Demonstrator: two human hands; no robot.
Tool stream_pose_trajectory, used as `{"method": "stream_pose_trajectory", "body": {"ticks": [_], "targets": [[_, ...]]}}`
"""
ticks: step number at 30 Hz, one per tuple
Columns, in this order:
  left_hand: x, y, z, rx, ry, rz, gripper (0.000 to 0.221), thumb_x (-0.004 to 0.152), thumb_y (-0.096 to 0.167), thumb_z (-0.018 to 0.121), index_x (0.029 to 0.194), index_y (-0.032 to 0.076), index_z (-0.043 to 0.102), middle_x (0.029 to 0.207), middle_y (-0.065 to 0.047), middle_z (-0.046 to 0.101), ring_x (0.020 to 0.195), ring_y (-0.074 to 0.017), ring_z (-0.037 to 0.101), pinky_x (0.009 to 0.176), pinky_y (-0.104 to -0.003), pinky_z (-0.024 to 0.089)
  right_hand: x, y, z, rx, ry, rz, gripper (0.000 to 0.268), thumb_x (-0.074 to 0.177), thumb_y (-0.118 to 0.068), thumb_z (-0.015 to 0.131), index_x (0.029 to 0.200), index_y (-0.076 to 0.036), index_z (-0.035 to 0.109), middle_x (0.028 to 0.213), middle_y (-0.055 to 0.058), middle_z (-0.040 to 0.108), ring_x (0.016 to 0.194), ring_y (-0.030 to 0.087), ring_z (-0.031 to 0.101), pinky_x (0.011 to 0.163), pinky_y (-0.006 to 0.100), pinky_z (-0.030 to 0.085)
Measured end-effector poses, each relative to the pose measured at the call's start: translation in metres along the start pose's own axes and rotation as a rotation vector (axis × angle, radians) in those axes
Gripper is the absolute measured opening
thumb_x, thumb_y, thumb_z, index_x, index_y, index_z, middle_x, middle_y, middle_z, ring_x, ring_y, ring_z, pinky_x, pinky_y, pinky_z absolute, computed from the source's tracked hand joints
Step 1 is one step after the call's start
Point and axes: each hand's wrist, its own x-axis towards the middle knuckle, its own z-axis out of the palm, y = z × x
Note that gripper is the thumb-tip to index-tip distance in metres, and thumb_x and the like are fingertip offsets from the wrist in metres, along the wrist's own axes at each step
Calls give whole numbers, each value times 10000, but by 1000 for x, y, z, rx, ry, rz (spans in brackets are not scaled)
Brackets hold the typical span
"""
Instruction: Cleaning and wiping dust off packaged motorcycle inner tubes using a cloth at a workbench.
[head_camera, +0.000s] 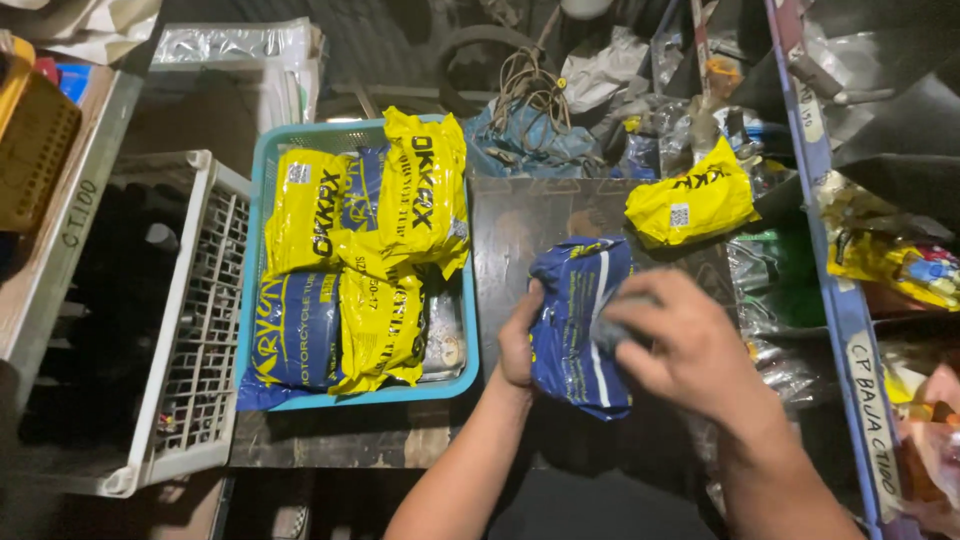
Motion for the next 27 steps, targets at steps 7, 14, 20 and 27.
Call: {"method": "stream_pose_trajectory", "body": {"ticks": [7,14,20,27], "targets": [[7,37,-27,2,62,-11,419,984,356,626,1277,64,694,1253,-181,703,1157,-333,678,1048,-487,522,8,-31,44,397,185,83,443,769,-182,797,1158,-6,677,1074,184,731,956,366,743,836,466,594],[-13,81,-19,193,55,79,359,970,264,681,1182,-27,680,1195,-220,699,1110,-297,667,1084,-504,455,41,-51,71,78,231,73,181,840,-194,778,991,-96,768,1195,179,688,1081,379,700,935,472,551],[-33,114,-3,396,-20,91,370,1014,273,595,1265,8,656,1242,-190,685,1163,-282,652,1103,-469,449,46,-63,79,165,70,128,149,872,-205,716,977,-120,779,1098,181,719,983,406,724,845,507,571],[-23,101,-11,339,-79,53,389,1026,310,583,1280,24,656,1170,-171,710,1081,-274,692,1072,-470,475,36,-73,85,391,124,61,186,790,-117,760,962,-144,827,1063,154,750,948,332,753,846,461,589]]}}
